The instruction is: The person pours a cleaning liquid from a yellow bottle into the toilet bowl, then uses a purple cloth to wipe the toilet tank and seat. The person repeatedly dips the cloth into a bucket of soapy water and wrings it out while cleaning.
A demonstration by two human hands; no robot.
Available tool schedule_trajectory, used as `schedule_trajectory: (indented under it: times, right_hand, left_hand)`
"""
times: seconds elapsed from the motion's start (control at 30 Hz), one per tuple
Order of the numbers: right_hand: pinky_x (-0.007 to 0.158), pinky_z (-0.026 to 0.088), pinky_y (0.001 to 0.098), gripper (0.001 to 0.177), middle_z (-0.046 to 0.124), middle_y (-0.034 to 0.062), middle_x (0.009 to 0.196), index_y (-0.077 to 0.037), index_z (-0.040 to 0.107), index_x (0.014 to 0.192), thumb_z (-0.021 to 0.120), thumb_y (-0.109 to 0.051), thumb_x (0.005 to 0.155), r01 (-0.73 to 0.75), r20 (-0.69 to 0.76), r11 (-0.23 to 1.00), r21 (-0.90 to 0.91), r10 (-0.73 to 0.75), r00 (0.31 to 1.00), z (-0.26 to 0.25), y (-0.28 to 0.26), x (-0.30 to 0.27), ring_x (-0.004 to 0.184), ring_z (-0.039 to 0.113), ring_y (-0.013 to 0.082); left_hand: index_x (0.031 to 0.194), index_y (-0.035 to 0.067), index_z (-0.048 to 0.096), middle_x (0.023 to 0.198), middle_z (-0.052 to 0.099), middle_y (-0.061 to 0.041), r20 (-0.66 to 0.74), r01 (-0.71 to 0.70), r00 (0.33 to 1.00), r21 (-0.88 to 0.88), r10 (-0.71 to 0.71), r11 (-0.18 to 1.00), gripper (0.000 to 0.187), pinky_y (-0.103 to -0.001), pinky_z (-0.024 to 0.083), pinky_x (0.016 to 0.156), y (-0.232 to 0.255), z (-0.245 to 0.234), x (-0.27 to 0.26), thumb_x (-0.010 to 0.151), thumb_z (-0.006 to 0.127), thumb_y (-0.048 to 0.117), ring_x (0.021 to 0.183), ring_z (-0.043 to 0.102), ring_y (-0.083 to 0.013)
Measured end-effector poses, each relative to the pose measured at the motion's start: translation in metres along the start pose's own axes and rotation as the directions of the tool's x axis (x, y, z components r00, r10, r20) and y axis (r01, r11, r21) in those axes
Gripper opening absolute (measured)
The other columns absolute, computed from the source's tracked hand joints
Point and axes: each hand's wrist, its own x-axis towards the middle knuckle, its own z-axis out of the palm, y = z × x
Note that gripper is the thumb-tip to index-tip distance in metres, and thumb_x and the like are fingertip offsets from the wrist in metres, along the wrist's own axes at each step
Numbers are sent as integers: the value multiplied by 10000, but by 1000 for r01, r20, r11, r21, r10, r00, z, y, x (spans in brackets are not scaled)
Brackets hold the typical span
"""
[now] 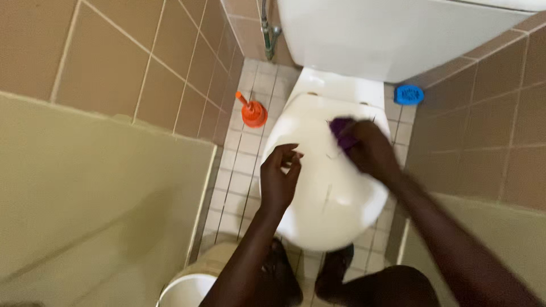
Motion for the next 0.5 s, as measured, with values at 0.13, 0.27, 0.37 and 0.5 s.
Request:
schedule_trajectory:
  times: [0.13,0.27,0.37,0.5]
  right_hand:
    - [761,553,425,201,754,105,921,-44,737,1044,713,-124,861,-201,630,922,330,-56,775,0,-138,-79,760,712,230]
    - [685,543,397,89,726,194,862,37,733,899,694,-42,885,-839,821,511,188,386,420,-48,-243,-125,752,707,272]
    - [759,581,341,122,763,122,922,-33,736,959,719,-39,838,-836,874,494,240,265,407,-50,-255,-139,840,747,257]
    - [879,645,346,307,750,12,1078,-125,734,1086,705,-23,798,-908,906,239,345,166,388,-29,-251,-183,989,746,206]
  left_hand:
    - [1202,52,664,948,750,-59,-45,225,973,-25,-226,974,246,-305,576,769,8,-30,-65,958,641,28,884,721,-157]
    - [1191,27,662,887,724,-75,-115,277,950,-121,-291,953,239,-292,588,790,3,-59,-131,955,634,3,908,742,-154]
    - [1162,0,671,917,737,-83,-144,311,931,-164,-335,936,210,-295,588,812,-1,-82,-184,957,624,10,901,732,-166]
    - [1085,-18,693,908,754,-74,-100,486,852,-214,-514,847,185,-302,589,758,-19,-107,-243,997,682,144,842,723,-163]
